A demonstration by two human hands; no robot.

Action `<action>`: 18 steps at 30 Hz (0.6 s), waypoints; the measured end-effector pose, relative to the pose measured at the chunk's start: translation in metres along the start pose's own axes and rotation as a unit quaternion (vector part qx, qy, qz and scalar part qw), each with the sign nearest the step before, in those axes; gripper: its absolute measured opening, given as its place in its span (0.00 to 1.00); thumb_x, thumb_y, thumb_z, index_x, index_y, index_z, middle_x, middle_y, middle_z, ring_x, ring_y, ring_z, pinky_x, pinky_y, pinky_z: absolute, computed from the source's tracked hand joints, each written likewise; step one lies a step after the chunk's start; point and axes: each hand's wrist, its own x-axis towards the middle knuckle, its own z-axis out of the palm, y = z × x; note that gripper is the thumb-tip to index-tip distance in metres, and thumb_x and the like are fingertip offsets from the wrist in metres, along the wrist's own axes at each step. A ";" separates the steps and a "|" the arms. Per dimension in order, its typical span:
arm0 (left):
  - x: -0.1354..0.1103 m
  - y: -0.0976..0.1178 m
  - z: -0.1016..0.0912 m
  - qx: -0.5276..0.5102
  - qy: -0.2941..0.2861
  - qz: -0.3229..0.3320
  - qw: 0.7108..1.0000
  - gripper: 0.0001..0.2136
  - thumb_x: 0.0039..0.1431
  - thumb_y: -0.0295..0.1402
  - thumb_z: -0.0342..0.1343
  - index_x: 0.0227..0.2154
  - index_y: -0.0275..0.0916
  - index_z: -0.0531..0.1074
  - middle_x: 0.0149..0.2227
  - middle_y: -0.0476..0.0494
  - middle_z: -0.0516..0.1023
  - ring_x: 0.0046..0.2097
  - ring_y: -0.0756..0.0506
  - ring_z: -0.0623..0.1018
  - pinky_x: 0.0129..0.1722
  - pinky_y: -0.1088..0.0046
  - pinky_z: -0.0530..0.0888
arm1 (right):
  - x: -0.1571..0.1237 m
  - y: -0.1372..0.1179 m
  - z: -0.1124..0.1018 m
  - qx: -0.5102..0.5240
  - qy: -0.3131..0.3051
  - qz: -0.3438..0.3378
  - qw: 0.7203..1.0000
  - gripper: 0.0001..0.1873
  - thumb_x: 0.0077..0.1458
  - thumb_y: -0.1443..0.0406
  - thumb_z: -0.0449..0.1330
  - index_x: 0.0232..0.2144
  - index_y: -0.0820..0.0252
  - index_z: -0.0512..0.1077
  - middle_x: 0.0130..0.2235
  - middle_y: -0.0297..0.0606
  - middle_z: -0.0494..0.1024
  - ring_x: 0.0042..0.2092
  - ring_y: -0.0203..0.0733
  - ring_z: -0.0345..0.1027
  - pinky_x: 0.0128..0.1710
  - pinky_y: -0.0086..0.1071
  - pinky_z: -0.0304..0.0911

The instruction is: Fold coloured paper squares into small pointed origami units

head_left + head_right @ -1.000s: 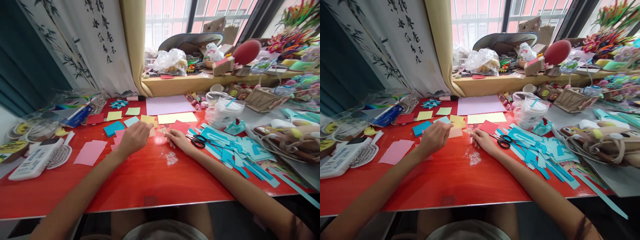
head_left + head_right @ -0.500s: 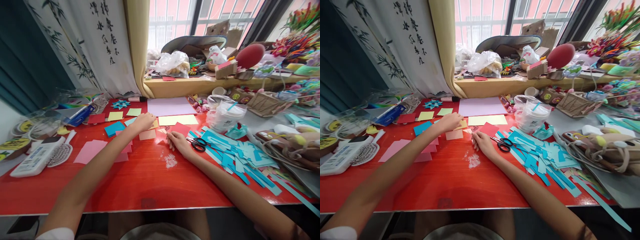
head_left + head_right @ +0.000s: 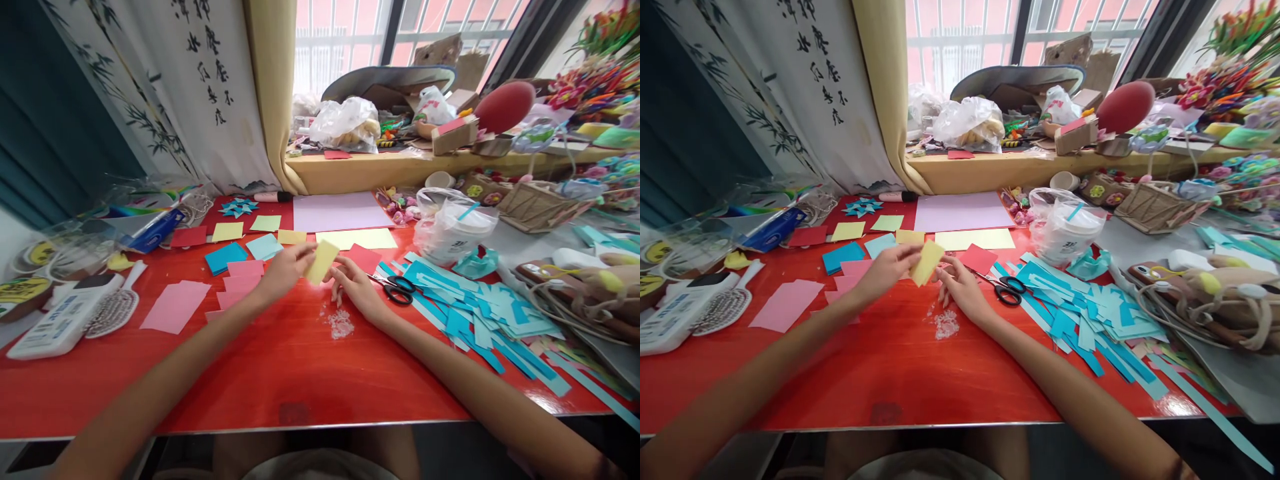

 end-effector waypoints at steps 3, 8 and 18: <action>-0.027 0.002 0.019 -0.013 -0.025 0.012 1.000 0.16 0.63 0.35 0.41 0.46 0.38 0.70 0.50 0.43 0.73 0.53 0.46 0.70 0.54 0.66 0.65 | -0.006 0.000 0.006 -0.028 -0.011 -0.021 0.999 0.18 0.57 0.59 0.52 0.49 0.56 0.60 0.21 0.25 0.64 0.18 0.32 0.62 0.18 0.27 0.59; -0.044 0.002 0.033 -0.014 -0.072 -0.011 0.997 0.19 0.61 0.42 0.43 0.50 0.40 0.66 0.50 0.41 0.70 0.51 0.44 0.70 0.51 0.66 0.67 | -0.014 0.001 0.012 -0.121 0.030 -0.050 0.991 0.14 0.55 0.66 0.52 0.45 0.56 0.63 0.25 0.27 0.63 0.22 0.31 0.59 0.23 0.27 0.55; -0.053 -0.009 0.034 -0.202 -0.010 -0.167 0.965 0.15 0.58 0.42 0.47 0.35 0.37 0.72 0.33 0.46 0.77 0.34 0.46 0.74 0.30 0.73 0.69 | -0.017 0.002 0.016 -0.085 0.052 -0.002 0.995 0.20 0.53 0.64 0.56 0.49 0.54 0.60 0.36 0.34 0.69 0.35 0.37 0.65 0.33 0.30 0.62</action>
